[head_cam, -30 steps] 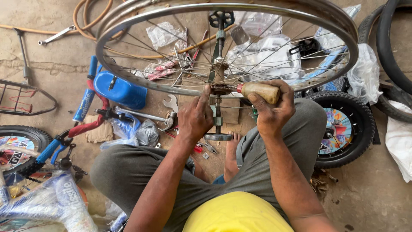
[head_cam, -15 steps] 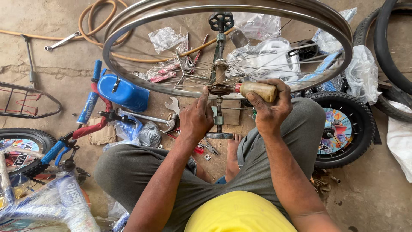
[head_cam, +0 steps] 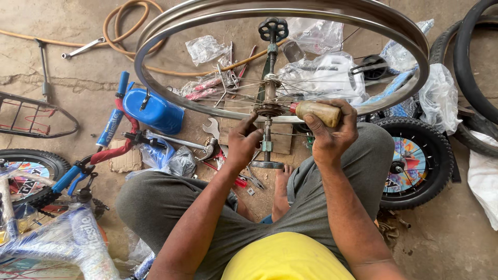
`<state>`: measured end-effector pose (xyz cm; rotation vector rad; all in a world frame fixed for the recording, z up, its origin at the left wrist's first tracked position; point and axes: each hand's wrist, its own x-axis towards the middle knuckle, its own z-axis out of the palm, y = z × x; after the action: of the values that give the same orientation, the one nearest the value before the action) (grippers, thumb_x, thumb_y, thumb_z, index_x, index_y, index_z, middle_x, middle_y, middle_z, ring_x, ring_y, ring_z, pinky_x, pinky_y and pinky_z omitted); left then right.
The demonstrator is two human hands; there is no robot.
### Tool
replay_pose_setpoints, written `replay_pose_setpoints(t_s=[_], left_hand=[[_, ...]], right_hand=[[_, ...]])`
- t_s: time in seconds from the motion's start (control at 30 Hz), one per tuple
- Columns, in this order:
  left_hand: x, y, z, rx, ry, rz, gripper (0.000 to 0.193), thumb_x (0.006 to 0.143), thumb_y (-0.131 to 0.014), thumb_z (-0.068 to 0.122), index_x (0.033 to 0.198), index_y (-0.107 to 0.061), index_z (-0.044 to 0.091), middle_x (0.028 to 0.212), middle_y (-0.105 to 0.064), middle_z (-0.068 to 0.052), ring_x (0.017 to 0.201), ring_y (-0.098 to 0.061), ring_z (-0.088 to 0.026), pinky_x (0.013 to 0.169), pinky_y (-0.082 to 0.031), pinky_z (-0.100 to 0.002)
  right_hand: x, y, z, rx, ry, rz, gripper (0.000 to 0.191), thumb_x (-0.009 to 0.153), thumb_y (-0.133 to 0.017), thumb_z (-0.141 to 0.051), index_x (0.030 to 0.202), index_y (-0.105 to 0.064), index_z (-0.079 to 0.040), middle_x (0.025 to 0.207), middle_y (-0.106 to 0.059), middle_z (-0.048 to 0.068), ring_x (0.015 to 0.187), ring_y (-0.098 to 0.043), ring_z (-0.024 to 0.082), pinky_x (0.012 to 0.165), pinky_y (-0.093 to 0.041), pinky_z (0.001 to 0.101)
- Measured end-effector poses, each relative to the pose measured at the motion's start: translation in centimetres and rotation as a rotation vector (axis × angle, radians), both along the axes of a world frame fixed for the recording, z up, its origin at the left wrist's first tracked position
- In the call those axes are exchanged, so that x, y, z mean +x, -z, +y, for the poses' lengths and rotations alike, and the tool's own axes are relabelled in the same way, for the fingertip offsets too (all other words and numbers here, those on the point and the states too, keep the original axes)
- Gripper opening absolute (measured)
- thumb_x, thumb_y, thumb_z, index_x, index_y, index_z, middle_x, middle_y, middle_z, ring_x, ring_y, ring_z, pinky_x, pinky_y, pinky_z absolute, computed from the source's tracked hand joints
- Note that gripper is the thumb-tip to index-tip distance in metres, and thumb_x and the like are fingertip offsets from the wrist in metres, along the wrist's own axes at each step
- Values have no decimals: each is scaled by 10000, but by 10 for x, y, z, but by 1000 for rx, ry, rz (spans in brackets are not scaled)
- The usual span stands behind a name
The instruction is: The person sits on the floor and works on a bicycle wheel mounted on a truing stand. They use a wrench to adjust the axle nuts and a bottle to apply lubricant to the hub and spokes. The person rotates the wheel to check alignment and continues adjusting the components.
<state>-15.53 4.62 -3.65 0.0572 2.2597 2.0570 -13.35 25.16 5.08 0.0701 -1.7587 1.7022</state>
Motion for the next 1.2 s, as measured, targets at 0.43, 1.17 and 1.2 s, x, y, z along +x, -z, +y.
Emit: replay_pose_setpoints(t_s=[0.43, 1.17, 1.2], left_hand=[[-8, -4, 8, 521, -57, -273, 486, 856, -637, 158, 1286, -657, -68, 960, -690, -71, 741, -574, -100, 704, -496, -249], [-14, -40, -2, 286, -115, -191, 398, 925, -638, 221, 1228, -678, -33, 925, -704, -52, 728, -637, -100, 656, -545, -273], [-14, -42, -3, 264, -107, -180, 414, 934, -631, 270, 1226, -678, -19, 895, -702, -53, 718, -640, -100, 655, -547, -273]], right_hand=[[0, 3, 7, -64, -30, 25, 479, 911, -885, -158, 1266, -576, -72, 1192, -705, 112, 1135, -702, 194, 1004, -644, 353], [1, 2, 2, -23, -50, 16, 464, 921, -877, -146, 1271, -582, -72, 1191, -706, 107, 1140, -708, 194, 1018, -650, 362], [0, 3, 2, -4, -41, 9, 451, 922, -870, -146, 1264, -586, -73, 1187, -704, 104, 1134, -714, 193, 1007, -660, 362]])
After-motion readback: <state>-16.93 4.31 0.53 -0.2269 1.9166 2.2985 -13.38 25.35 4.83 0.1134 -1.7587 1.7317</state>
